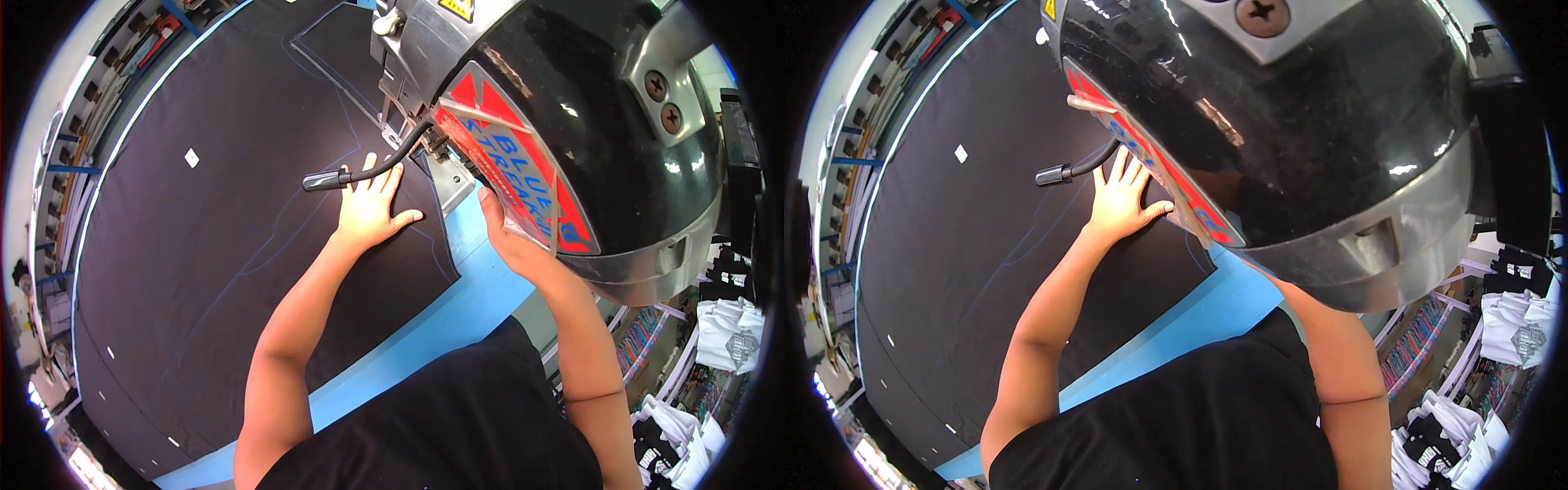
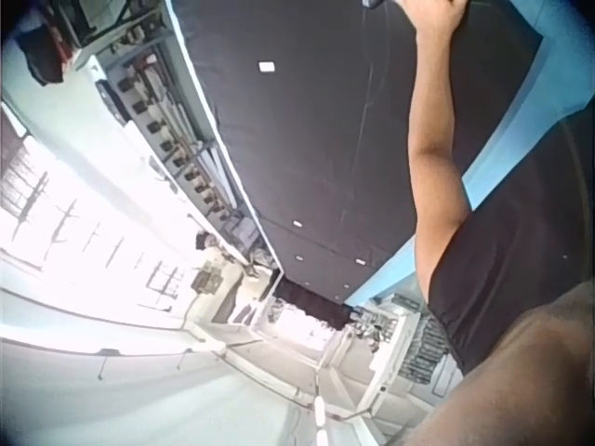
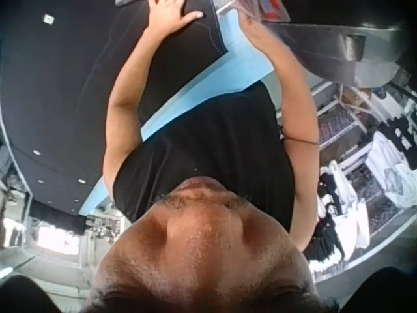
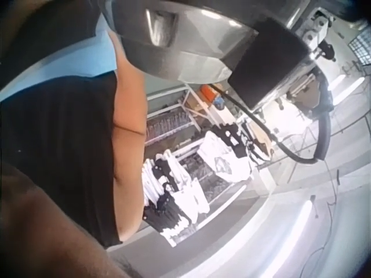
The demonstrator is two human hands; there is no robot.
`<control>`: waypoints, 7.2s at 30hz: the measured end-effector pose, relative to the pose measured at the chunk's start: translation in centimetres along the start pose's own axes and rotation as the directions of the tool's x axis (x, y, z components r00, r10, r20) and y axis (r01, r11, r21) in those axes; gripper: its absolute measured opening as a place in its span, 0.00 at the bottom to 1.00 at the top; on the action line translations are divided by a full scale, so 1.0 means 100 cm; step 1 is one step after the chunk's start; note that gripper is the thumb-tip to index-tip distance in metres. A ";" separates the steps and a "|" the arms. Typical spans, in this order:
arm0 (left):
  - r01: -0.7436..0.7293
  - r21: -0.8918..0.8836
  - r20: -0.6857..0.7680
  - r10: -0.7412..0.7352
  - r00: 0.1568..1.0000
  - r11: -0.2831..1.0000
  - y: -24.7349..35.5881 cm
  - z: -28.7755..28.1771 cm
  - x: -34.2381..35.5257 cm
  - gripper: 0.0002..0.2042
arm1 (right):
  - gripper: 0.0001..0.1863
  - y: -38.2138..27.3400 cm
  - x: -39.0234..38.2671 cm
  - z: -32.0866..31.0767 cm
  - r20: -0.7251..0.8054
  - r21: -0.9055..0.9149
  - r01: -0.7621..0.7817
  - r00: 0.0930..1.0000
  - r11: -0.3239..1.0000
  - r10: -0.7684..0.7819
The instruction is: Cutting garment patterns from a stack of black fabric using an industrial upright fabric cutter.
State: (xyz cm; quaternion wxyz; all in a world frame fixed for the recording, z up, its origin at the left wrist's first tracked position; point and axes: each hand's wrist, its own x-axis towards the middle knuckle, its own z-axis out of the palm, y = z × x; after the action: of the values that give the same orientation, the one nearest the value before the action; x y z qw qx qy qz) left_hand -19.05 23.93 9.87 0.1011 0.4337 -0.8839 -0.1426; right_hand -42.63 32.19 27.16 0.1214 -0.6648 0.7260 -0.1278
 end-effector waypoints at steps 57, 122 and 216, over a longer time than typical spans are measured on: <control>-0.350 -0.491 0.055 0.429 0.901 0.798 -0.002 0.015 0.075 0.48 | 0.20 -0.045 0.037 0.003 -0.231 -0.434 0.059 0.957 0.899 -0.174; -0.587 -0.191 -0.011 0.597 0.802 0.786 0.008 0.026 0.075 0.51 | 0.23 -0.040 0.060 0.026 -0.347 -0.321 0.239 0.871 0.917 -0.349; -0.470 0.019 -0.043 0.470 0.882 0.883 -0.075 -0.007 0.136 0.49 | 0.15 -0.076 0.133 0.024 -0.333 -0.085 0.270 0.900 0.959 -0.283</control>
State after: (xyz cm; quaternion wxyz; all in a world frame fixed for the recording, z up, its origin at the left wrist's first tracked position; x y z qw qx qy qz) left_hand -21.56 8.62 8.75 0.1513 0.2103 -0.9606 -0.1004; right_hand -35.86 18.21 27.50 -0.0380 -0.7308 0.6365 -0.2437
